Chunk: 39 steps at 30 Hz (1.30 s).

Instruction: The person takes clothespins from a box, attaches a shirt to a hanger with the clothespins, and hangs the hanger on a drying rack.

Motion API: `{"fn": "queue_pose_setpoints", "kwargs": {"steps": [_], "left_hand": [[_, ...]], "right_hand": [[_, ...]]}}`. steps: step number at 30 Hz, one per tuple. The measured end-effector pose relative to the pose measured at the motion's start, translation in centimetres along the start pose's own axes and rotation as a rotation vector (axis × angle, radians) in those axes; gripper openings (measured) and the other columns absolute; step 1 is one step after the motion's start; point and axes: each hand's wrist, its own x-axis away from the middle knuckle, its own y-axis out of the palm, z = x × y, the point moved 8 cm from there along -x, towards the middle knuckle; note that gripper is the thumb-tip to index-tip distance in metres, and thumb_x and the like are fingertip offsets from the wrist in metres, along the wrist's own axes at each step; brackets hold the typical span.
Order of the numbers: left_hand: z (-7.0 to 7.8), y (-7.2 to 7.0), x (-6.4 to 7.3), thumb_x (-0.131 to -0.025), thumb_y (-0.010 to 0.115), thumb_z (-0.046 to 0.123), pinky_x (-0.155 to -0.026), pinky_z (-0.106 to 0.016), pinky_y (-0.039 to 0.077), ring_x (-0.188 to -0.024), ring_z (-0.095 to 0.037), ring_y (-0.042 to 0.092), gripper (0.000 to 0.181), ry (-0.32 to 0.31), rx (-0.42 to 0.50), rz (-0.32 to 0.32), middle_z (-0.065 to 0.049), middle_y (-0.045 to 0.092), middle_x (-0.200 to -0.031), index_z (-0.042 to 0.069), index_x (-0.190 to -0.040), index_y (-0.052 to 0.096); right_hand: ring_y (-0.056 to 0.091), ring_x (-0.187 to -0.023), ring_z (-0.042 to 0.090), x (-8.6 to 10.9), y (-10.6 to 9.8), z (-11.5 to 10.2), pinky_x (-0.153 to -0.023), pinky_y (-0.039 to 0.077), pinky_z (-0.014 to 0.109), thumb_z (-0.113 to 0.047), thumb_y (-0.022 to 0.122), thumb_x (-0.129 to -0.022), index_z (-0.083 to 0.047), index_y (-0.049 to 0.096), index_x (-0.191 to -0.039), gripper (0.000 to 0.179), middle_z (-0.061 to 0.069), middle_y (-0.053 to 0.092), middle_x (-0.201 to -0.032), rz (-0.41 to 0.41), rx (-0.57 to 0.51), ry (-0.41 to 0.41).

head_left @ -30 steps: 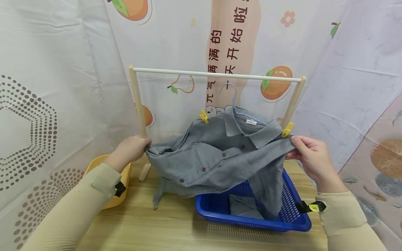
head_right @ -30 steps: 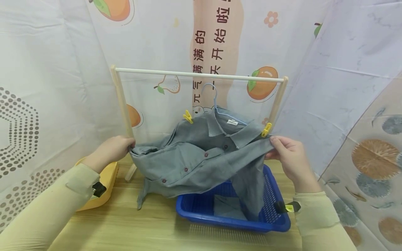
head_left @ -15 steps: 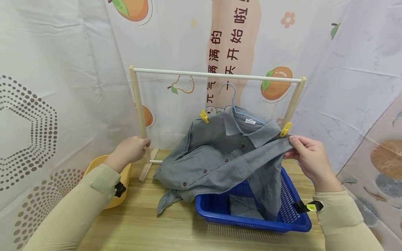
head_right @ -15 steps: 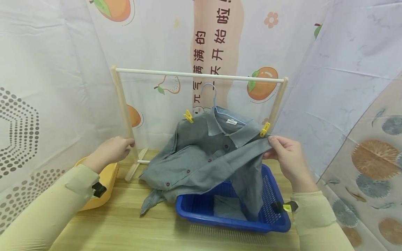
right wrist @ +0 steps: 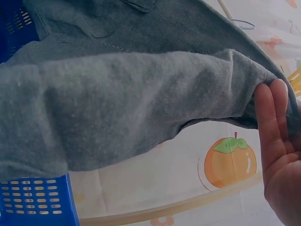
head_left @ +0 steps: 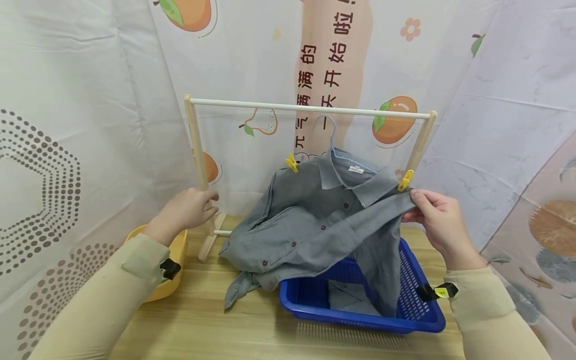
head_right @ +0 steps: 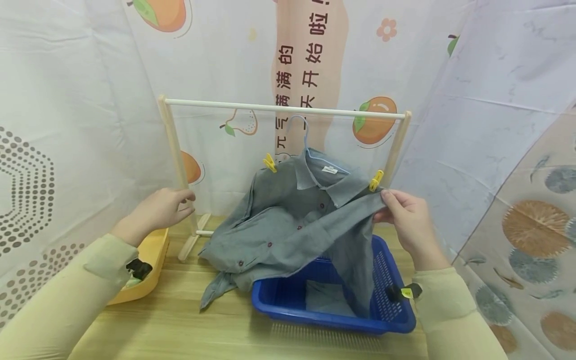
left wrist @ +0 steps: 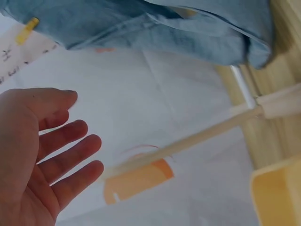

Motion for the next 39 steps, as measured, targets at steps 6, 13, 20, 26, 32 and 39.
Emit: {"fn": "queue_pose_setpoints", "kwargs": {"steps": [6,13,20,26,32,39], "left_hand": [[2.2,-1.5,-0.8,-0.095,0.072,0.022,-0.083,-0.05,0.056,-0.098,-0.03,0.071,0.027,0.052,0.021,0.039,-0.012,0.071,-0.116,0.007,-0.117,0.067],[5.3,-2.7,-1.4,-0.093,0.076,0.023,-0.083,-0.049,0.056,-0.099,-0.028,0.069,0.03,0.126,0.062,0.087,-0.011,0.071,-0.115,0.008,-0.118,0.067],[8.3,-3.7,-1.9,-0.094,0.076,0.025,-0.083,-0.045,0.056,-0.1,-0.024,0.069,0.031,0.2,0.103,0.124,-0.007,0.071,-0.115,0.01,-0.119,0.067],[11.5,-4.4,-2.4,-0.092,0.077,0.024,-0.081,-0.04,0.057,-0.099,-0.022,0.069,0.031,0.305,0.167,0.167,-0.006,0.071,-0.114,0.009,-0.118,0.067],[15.0,-4.0,-3.1,-0.091,0.079,0.026,-0.083,-0.038,0.056,-0.096,-0.019,0.069,0.034,0.405,0.18,0.172,-0.005,0.072,-0.11,0.008,-0.118,0.069],[19.0,-2.6,-4.7,-0.094,0.076,0.029,-0.087,-0.034,0.054,-0.097,-0.015,0.067,0.037,0.445,0.189,0.08,-0.003,0.069,-0.12,0.01,-0.124,0.068]], "right_hand": [[0.071,-0.062,0.016,-0.6,0.1,0.0,-0.064,0.06,0.033,-0.008,0.063,-0.101,0.004,0.076,-0.11,0.02,0.009,0.074,-0.083,0.019,-0.007,-0.015],[0.071,-0.061,0.017,-1.1,0.4,0.1,-0.064,0.06,0.033,-0.008,0.063,-0.101,0.005,0.075,-0.109,0.02,0.009,0.074,-0.082,0.029,-0.015,-0.023],[0.071,-0.061,0.016,-1.6,0.2,0.3,-0.063,0.06,0.032,-0.009,0.065,-0.1,0.004,0.076,-0.108,0.019,0.009,0.074,-0.082,0.043,-0.02,-0.01],[0.07,-0.06,0.016,-2.1,0.1,0.5,-0.063,0.06,0.032,-0.01,0.065,-0.1,0.005,0.076,-0.107,0.019,0.009,0.074,-0.081,0.055,-0.013,-0.015],[0.071,-0.06,0.016,-2.5,0.1,0.6,-0.063,0.06,0.032,-0.011,0.066,-0.1,0.004,0.076,-0.106,0.019,0.009,0.073,-0.079,0.06,-0.015,-0.013],[0.07,-0.06,0.015,-3.0,0.3,0.8,-0.061,0.06,0.032,-0.011,0.065,-0.101,0.003,0.077,-0.106,0.019,0.009,0.073,-0.076,0.05,-0.033,-0.024]]}}
